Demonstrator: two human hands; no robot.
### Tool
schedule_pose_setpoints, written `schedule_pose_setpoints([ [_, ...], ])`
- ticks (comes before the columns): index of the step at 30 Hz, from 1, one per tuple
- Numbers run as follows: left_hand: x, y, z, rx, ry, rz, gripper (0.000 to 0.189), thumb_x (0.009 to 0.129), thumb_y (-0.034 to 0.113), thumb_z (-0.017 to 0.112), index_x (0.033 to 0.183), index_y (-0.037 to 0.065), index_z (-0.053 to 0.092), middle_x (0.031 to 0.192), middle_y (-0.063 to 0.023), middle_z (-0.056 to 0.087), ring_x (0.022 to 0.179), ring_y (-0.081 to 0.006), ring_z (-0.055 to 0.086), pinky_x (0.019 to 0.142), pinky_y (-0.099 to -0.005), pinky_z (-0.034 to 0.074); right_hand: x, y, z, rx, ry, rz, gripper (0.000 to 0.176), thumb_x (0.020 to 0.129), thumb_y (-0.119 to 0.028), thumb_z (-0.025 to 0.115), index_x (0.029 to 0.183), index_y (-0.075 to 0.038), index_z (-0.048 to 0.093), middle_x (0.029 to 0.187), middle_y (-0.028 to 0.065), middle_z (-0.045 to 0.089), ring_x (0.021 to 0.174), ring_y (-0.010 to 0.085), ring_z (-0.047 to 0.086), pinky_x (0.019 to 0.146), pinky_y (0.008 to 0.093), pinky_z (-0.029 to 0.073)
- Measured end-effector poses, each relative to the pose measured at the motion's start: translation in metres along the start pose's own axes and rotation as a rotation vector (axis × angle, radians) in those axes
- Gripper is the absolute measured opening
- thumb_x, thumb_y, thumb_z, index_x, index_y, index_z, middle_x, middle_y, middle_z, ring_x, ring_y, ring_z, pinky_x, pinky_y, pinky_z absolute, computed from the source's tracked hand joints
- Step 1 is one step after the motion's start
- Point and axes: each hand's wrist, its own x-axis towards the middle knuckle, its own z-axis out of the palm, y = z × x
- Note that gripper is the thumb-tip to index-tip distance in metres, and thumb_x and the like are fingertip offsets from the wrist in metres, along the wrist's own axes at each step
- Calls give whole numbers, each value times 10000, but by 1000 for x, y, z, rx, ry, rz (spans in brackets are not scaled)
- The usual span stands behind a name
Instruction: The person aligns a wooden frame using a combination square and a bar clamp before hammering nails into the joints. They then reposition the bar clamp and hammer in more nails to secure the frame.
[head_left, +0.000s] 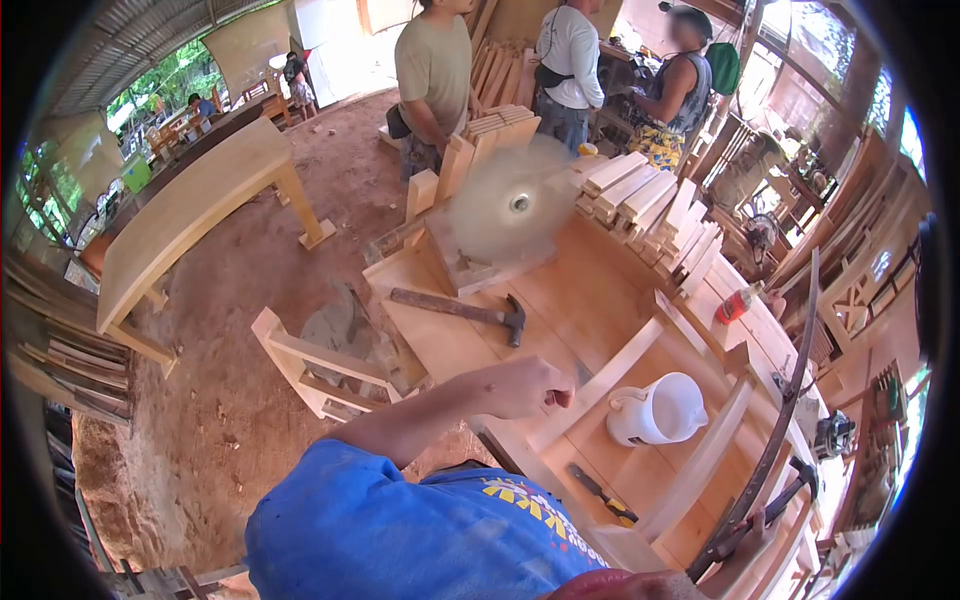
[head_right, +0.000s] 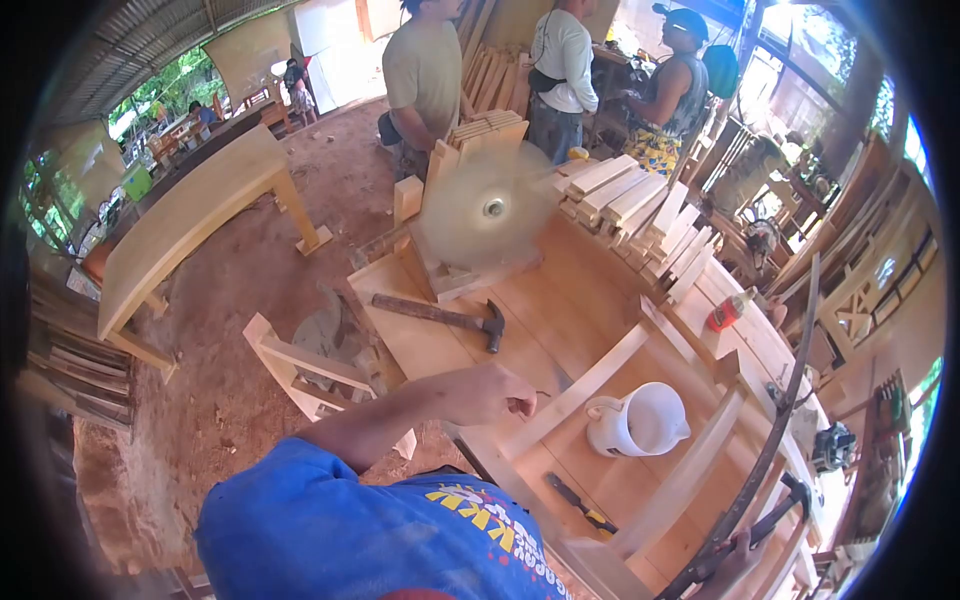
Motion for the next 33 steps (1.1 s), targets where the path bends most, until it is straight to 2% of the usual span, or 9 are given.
schedule_pose_setpoints([
  [4,-8,39,-36,-20,91,116,230,891,-44,601,1077,13,724,963,-163,772,900,-314,759,831,-389,595,-18,-13,9,5,26,-69,492,967,-137,639,1435,-85,497,737,24,501,495,134,534,427,287,479],
  [7,4,38,-33,-17,135,205,259,906,-66,592,1111,21,726,958,-159,775,877,-305,763,829,-375,602,-12,5,-1,15,88,-29,584,967,-128,631,1519,-95,441,740,24,505,509,131,535,444,282,485],
  [11,15,33,-13,-140,143,255,343,883,-137,586,1173,2,703,881,-114,732,803,-203,690,789,-354,561,-24,-8,6,54,89,-42,498,963,-130,654,1428,-76,483,751,26,523,543,114,545,465,274,492],
  [17,7,43,-18,-143,180,245,167,966,-54,628,1111,-13,701,915,-105,752,813,-183,703,780,-333,565,-34,-19,23,107,166,-144,321,969,-100,631,1245,-1,501,754,25,525,573,106,551,514,265,507],
  [20,0,38,-21,-134,225,164,128,991,-11,645,1104,-5,705,930,-106,753,845,-186,718,776,-334,568,-25,-8,18,184,121,-115,218,982,-95,615,1159,-24,511,783,29,537,581,106,545,534,260,508],
  [24,-15,41,-21,-152,277,111,110,963,18,670,1061,-10,711,936,-158,752,883,-279,745,801,-383,579,-25,-9,22,152,56,-94,173,999,-103,608,1129,-38,516,829,24,548,616,93,553,545,244,502],
  [26,-21,36,-17,-146,277,74,103,976,38,672,1056,-16,709,960,-163,752,905,-282,741,815,-383,577,-23,-8,21,175,18,-55,220,997,-102,613,1182,-32,516,846,21,551,634,83,556,551,235,499],
  [29,-26,25,-11,-95,272,126,119,988,75,689,1073,-6,710,956,-109,756,888,-203,729,800,-337,582,-25,-10,25,191,-2,-58,319,990,-89,617,1283,-33,505,845,15,547,634,72,552,552,225,495],
  [33,-31,32,-8,-138,212,99,141,983,95,687,1065,-18,710,964,-129,758,895,-217,735,820,-351,586,-28,-18,33,159,-16,-58,467,960,-65,620,1402,-52,470,822,6,533,610,68,543,530,227,492],
])
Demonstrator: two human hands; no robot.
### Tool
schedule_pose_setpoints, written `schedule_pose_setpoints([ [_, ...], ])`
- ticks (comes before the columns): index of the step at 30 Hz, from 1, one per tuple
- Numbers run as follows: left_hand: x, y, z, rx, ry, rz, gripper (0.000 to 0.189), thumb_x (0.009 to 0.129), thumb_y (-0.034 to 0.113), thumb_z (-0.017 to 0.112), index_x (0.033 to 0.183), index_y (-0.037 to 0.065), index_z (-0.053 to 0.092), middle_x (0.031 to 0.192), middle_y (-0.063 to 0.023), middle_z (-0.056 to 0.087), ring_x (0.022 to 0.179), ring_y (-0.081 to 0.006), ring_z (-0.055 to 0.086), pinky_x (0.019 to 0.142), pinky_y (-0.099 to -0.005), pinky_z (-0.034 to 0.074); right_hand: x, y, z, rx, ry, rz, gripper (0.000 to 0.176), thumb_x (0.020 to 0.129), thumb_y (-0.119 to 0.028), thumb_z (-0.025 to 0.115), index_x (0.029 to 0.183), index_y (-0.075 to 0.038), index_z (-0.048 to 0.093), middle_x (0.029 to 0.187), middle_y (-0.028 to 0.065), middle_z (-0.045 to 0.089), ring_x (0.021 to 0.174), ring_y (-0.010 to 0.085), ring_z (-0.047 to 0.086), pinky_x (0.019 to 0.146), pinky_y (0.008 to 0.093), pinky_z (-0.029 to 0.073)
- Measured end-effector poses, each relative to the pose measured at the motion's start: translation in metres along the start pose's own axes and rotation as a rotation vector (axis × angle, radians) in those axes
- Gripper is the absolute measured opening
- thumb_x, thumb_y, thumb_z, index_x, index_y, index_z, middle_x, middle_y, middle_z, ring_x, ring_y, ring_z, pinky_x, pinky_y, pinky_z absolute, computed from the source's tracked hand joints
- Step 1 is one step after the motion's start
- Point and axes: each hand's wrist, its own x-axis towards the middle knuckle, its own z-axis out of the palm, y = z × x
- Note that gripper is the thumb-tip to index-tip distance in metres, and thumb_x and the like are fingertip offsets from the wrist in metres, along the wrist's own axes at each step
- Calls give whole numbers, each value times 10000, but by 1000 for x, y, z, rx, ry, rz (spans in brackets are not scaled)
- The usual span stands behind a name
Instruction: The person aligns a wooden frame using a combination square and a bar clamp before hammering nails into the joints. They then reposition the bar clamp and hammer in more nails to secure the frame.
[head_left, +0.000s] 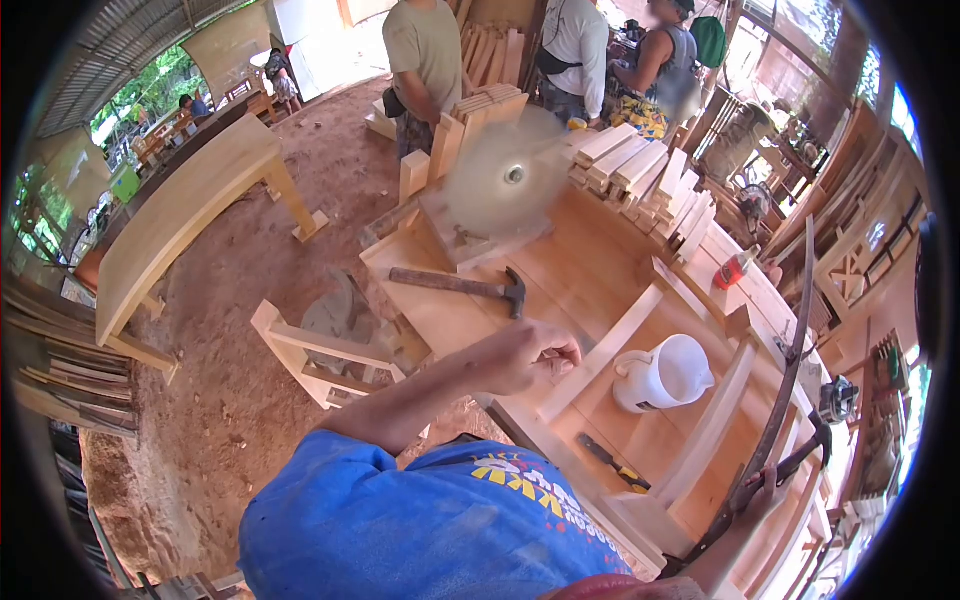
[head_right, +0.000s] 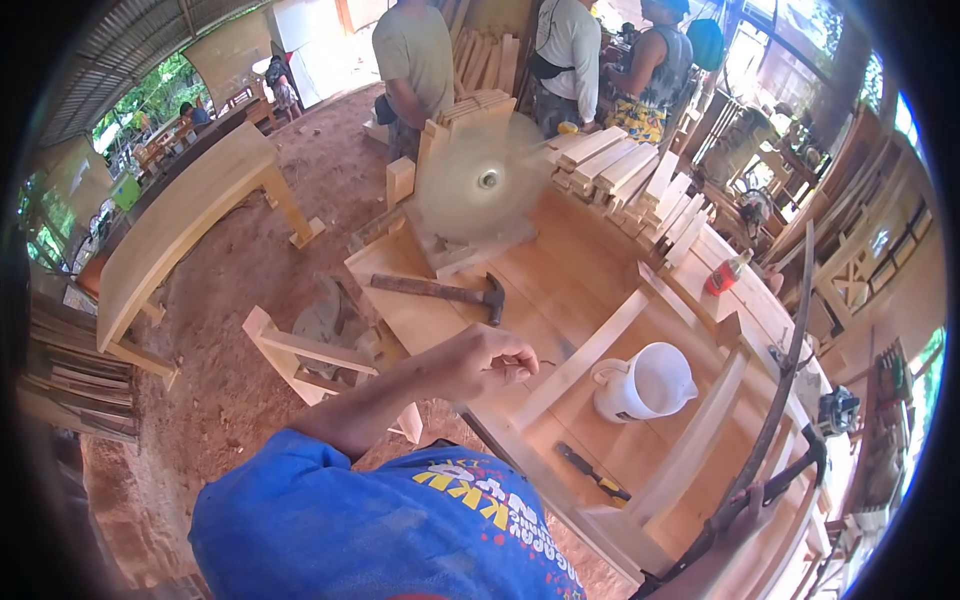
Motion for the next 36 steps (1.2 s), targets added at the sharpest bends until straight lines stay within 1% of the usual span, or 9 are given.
schedule_pose_setpoints([
  [3,-2,7,7,-21,-25,-16,164,967,103,694,1060,-31,713,972,-161,762,902,-241,746,830,-368,590,6,3,-3,-22,-51,-44,309,951,-118,655,1215,-52,508,793,15,531,570,98,550,491,251,495],
  [13,-5,14,42,-74,-118,31,170,977,119,680,1080,-14,705,910,-140,751,833,-215,733,773,-365,579,-2,-36,4,-161,14,-138,693,948,-65,647,1581,-16,369,782,35,565,545,109,570,483,265,494],
  [17,-3,14,67,-110,-148,43,147,1005,91,651,1115,1,686,951,-120,725,798,-206,719,738,-351,570,-37,-97,19,-211,199,-358,778,950,-20,651,1640,-29,294,786,35,581,551,117,567,493,265,481],
  [21,-2,39,98,-76,-250,148,144,996,82,660,1108,5,707,949,-142,732,807,-209,728,738,-355,570,-77,-149,-21,-365,383,-338,336,1046,-225,676,1284,-19,560,713,16,573,583,97,548,563,263,468],
  [25,-12,59,117,-137,-299,199,171,994,85,663,1128,4,730,963,-153,745,853,-225,736,765,-369,563,-132,-174,-40,-375,446,-436,320,1070,-314,653,1163,-23,560,625,1,523,537,99,519,540,255,433],
  [31,-39,47,152,-115,-183,273,289,997,57,654,1274,-16,691,1041,-133,753,947,-222,725,861,-329,568,-206,-190,-85,-217,304,-416,481,1075,-246,637,1493,-49,505,775,-12,521,598,83,500,529,256,429],
  [32,-47,53,155,-218,-214,180,307,999,53,654,1297,-12,681,1060,-119,750,972,-215,721,886,-331,570,-219,-190,-88,-222,344,-358,479,1072,-237,640,1490,-42,509,763,-11,504,590,88,498,531,261,431],
  [33,-51,62,155,-312,-245,83,325,1001,49,653,1320,-9,672,1078,-105,746,998,-208,716,910,-332,572,-233,-194,-83,-284,388,-292,588,1062,-177,592,1558,43,367,731,19,535,572,100,504,548,244,430],
  [36,-56,60,169,-367,-313,-41,244,1004,44,664,1237,-13,709,1084,-74,734,1035,-164,690,909,-312,569,-264,-188,-84,-219,304,-294,572,1029,-141,634,1507,66,397,690,39,532,540,105,504,518,240,437],
])
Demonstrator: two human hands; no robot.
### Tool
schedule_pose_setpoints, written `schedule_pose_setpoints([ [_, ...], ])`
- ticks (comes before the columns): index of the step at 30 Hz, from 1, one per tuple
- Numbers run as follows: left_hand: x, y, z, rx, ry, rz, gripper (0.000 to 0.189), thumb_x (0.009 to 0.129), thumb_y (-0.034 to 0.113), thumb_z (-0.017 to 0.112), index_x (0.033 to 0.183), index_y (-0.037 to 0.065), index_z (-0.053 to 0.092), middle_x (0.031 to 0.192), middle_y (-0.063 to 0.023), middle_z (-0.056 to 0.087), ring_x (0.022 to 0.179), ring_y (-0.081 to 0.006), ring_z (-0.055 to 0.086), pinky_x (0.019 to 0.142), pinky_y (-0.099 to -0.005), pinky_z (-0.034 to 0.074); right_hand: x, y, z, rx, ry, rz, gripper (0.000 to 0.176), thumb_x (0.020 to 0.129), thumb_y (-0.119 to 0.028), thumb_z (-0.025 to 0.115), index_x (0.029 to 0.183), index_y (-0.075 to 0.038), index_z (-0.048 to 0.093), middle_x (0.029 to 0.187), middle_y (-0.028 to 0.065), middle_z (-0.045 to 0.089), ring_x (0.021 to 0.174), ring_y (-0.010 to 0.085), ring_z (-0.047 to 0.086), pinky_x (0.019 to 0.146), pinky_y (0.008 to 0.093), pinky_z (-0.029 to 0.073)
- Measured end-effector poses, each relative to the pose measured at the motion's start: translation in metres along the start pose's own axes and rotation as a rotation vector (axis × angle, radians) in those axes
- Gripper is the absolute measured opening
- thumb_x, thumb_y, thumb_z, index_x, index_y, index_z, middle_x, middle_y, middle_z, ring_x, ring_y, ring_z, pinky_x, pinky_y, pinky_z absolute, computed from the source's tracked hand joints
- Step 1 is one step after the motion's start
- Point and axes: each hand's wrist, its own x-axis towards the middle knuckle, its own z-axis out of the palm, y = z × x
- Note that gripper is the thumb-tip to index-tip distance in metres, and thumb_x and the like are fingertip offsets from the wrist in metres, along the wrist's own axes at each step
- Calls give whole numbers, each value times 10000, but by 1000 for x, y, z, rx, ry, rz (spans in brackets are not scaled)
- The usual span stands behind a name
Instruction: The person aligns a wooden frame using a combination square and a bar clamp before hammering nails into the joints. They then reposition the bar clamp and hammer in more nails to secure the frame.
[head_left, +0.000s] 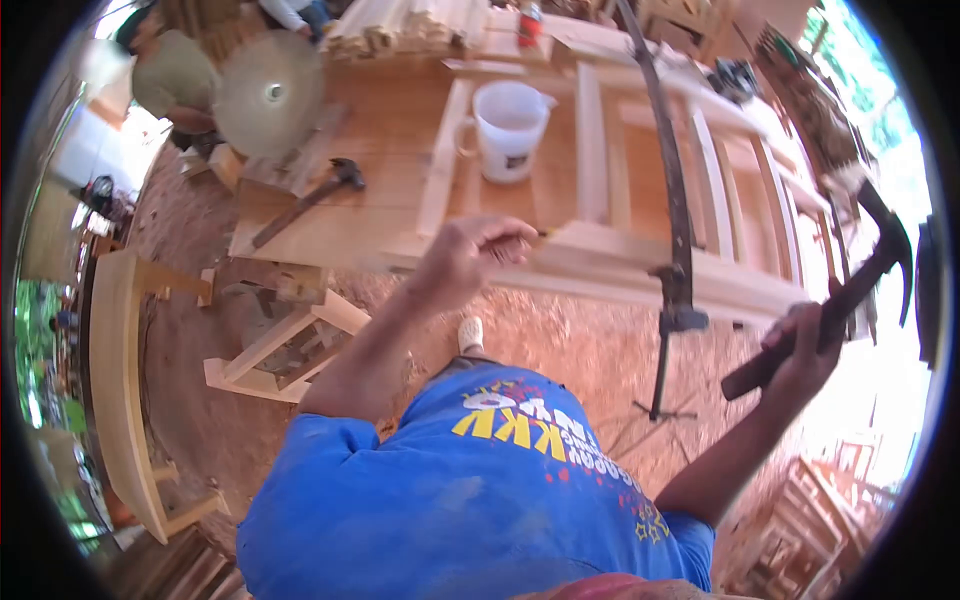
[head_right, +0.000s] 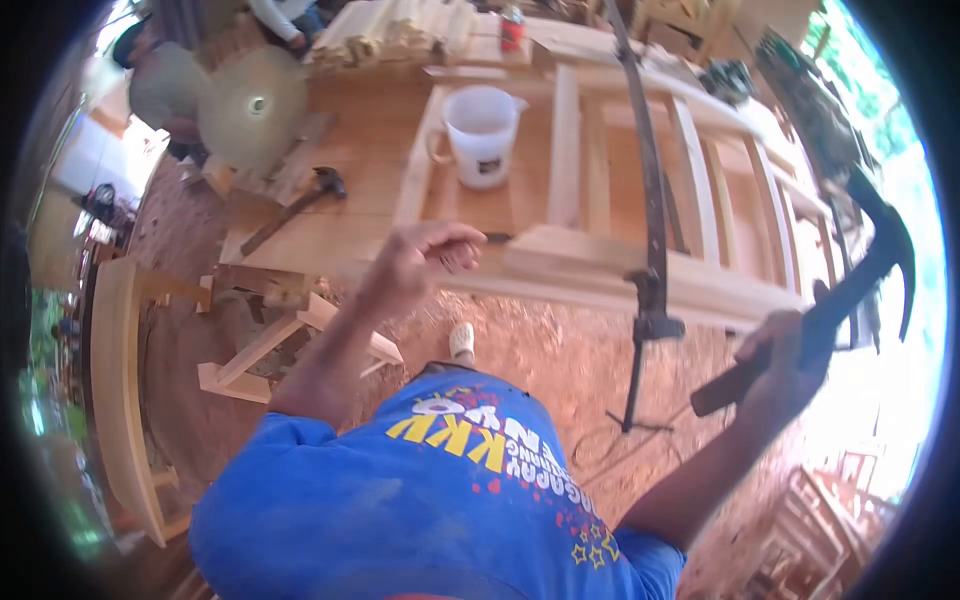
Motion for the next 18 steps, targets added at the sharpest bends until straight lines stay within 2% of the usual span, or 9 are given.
schedule_pose_setpoints([
  [1,2,-7,5,-43,-14,-31,215,1005,49,671,1206,-5,724,1081,-72,732,1030,-149,685,896,-300,566,-9,4,-4,-6,-21,22,565,1024,-148,644,1491,73,413,693,35,532,539,104,508,514,241,441],
  [4,26,-7,29,250,160,368,155,1008,73,685,1138,23,753,1028,-60,734,919,-125,679,842,-288,559,-41,8,-9,-26,-54,161,519,1012,-142,659,1448,72,473,707,22,540,539,104,527,503,247,455],
  [7,57,-3,41,394,104,348,144,1014,90,689,1129,51,766,1008,-70,743,816,-124,656,800,-290,551,-74,18,-9,7,-108,291,507,1008,-204,720,1423,10,524,764,21,578,544,98,548,505,242,463],
  [10,99,-41,64,243,70,236,150,1026,96,679,1138,47,765,1012,-68,754,815,-111,658,779,-268,547,-102,18,-2,20,-191,386,443,1009,-204,729,1356,-1,545,776,8,582,566,87,569,497,237,463],
  [13,123,-60,78,179,-20,14,169,1035,101,670,1161,34,760,1016,-47,766,894,-85,680,762,-231,548,-123,9,17,48,-174,477,310,999,-159,737,1207,-19,555,792,1,584,563,80,571,491,239,467],
  [16,130,-92,92,-21,-65,15,181,1037,116,673,1162,17,758,1022,-21,770,915,-64,685,742,-206,550,-136,11,25,-31,-214,564,294,975,-178,769,1134,-26,574,780,-14,572,562,75,570,498,233,466],
  [18,132,-102,93,12,-68,41,182,1037,119,676,1150,7,762,1020,-19,778,895,-62,685,746,-211,553,-138,13,30,-57,-227,602,347,969,-198,776,1189,-10,586,784,-11,576,566,73,575,500,236,466],
])
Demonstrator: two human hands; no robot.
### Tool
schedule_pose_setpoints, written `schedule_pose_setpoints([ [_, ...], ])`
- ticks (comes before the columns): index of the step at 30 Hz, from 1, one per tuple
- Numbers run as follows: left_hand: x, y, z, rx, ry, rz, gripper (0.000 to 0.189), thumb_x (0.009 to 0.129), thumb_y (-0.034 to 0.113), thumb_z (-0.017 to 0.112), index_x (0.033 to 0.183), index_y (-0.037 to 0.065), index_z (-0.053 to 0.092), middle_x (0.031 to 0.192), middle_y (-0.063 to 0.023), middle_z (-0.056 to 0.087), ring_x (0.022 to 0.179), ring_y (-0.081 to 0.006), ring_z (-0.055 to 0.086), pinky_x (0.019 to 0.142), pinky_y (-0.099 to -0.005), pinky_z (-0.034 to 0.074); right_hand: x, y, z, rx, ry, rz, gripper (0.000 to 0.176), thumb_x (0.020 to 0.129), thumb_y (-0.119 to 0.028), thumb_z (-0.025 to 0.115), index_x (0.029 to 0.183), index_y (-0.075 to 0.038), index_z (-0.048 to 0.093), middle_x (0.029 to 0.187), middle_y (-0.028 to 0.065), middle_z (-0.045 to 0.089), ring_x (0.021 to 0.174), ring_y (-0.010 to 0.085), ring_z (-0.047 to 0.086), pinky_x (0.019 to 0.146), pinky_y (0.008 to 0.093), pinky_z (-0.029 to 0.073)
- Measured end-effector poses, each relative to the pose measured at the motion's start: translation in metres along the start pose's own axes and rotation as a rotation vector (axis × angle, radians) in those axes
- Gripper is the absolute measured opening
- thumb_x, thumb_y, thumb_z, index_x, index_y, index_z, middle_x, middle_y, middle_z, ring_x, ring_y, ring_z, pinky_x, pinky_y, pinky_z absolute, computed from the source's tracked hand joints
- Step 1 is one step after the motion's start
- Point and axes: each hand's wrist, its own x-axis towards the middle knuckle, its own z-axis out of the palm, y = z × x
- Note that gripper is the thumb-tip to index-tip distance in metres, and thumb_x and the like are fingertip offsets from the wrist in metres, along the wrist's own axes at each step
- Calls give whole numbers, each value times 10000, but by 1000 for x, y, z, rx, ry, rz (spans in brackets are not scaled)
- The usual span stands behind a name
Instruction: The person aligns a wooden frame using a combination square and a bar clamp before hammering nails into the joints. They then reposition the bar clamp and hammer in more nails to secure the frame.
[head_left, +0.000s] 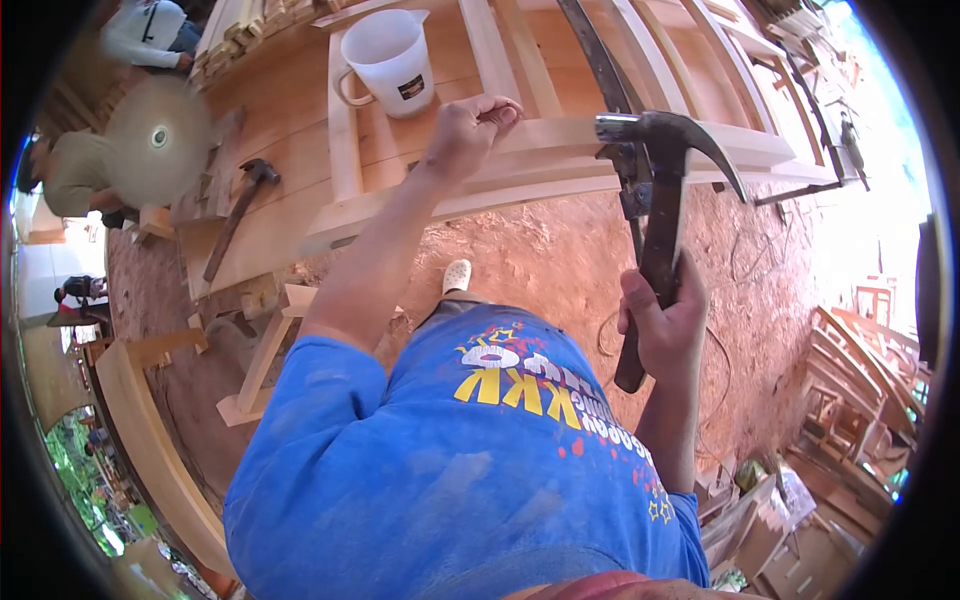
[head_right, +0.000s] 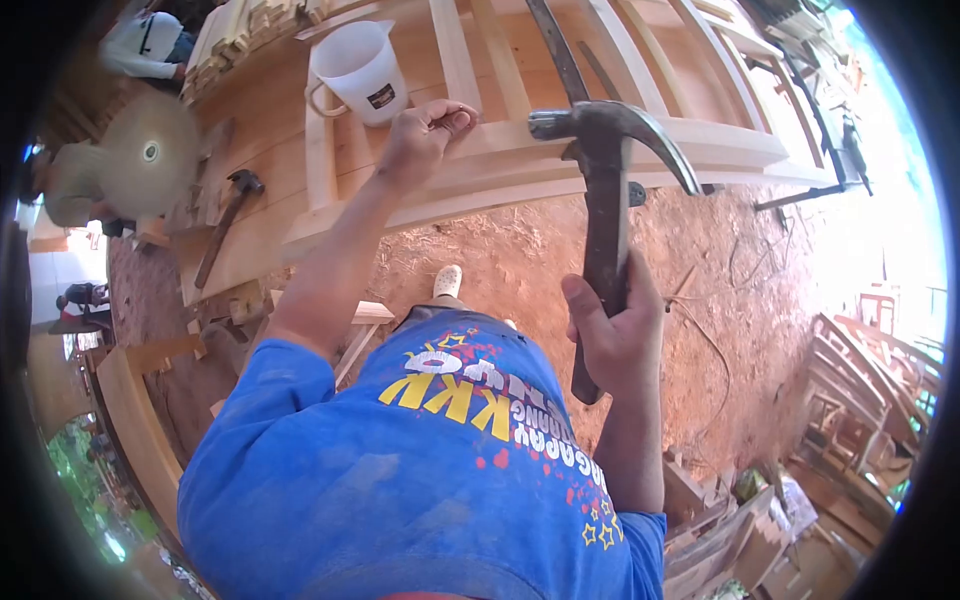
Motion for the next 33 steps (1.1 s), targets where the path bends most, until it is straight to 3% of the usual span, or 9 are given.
schedule_pose_setpoints([
  [9,-6,18,-1,144,45,90,171,1018,126,698,1087,-6,783,907,-46,797,852,-52,677,741,-234,549,22,-13,19,-119,-75,35,496,967,-241,782,1335,9,562,809,-2,587,594,71,580,521,236,474],
  [12,-6,20,-2,179,47,100,173,1010,132,711,1088,-5,782,875,-47,791,801,-59,666,715,-247,546,28,-17,22,-93,-83,-7,621,956,-246,795,1441,6,502,855,9,614,625,70,583,523,235,475],
  [15,-4,12,-2,210,66,171,173,1003,139,724,1081,-4,782,845,-44,778,730,-66,637,668,-261,534,31,-37,30,-93,-21,-90,719,978,-220,767,1558,-8,400,931,35,656,647,70,585,532,234,481],
  [20,-5,16,-2,224,61,194,166,993,143,738,1054,-5,780,833,-67,776,677,-84,625,630,-287,524,50,-53,37,-40,-57,-399,733,1032,-141,669,1655,-68,290,1020,67,695,684,64,589,557,233,491],
  [22,-6,20,-2,251,68,243,154,991,130,736,1046,-6,778,835,-84,779,688,-95,644,639,-292,529,55,-58,41,-142,-45,-354,719,1032,-142,666,1654,-79,309,1034,66,709,691,55,584,566,227,484],
  [26,-6,11,-2,300,82,331,124,986,90,725,1040,-6,781,840,-101,777,716,-109,666,662,-299,546,79,-54,46,-606,-246,-18,670,1021,-213,665,1632,-198,392,993,179,713,783,221,666,780,388,550],
  [27,-9,14,-4,329,60,298,119,986,80,721,1037,-9,781,846,-103,777,723,-110,668,668,-298,550,82,-38,45,-618,-246,-93,670,1012,-238,669,1626,-206,403,1014,209,712,802,229,670,779,398,540],
  [30,-1,16,-4,257,51,286,112,984,59,713,1027,-21,778,872,-114,777,742,-111,675,685,-298,560,69,-69,49,-520,-143,-54,656,1022,-234,666,1624,-202,408,1051,208,717,833,208,663,792,379,539],
  [33,-5,11,-2,183,40,262,113,984,47,705,1028,-31,773,894,-119,779,755,-111,679,693,-293,561,61,-86,46,-321,-35,-403,627,1061,-179,638,1612,-30,380,1138,88,732,797,177,643,794,329,556],
])
